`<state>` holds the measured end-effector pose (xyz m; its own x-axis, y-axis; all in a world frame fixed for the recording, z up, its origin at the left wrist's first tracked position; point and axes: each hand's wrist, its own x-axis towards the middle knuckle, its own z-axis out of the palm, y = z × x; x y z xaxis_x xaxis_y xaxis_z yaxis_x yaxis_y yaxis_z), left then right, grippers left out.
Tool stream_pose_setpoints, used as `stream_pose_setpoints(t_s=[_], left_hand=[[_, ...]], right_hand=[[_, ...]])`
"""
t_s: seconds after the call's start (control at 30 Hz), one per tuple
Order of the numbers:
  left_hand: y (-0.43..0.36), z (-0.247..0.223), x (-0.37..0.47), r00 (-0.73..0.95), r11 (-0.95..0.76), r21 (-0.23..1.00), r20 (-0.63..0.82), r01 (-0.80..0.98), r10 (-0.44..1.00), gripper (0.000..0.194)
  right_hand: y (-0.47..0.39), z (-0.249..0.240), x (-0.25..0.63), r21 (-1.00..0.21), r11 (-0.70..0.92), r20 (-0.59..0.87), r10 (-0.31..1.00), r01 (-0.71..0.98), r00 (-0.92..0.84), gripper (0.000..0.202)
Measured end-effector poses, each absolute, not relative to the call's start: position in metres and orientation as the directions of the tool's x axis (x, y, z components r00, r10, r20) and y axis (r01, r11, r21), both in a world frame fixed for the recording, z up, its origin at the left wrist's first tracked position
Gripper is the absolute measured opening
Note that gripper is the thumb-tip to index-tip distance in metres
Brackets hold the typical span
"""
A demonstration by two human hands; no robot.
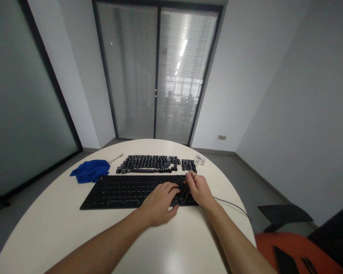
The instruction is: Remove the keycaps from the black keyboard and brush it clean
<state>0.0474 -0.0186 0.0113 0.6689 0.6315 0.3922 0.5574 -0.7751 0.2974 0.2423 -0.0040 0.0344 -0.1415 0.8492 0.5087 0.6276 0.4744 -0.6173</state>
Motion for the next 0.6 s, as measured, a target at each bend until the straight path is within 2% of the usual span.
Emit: stream_pose_setpoints(t_s=[0.23, 0.6], left_hand=[[-0.018, 0.011, 0.048, 0.672, -0.778, 0.296, 0.392, 0.555, 0.629, 0.040], [-0.019, 0.012, 0.048, 0.667, -0.778, 0.304, 0.401, 0.550, 0.628, 0.045]], right_hand=[[-0.003, 0.030, 0.238, -0.636, 0.467, 0.482, 0.862, 0.614, -0.155, 0.039], [-0.011, 0.032, 0.229, -0.411, 0.593, 0.527, 0.775, 0.693, -0.350, 0.035]])
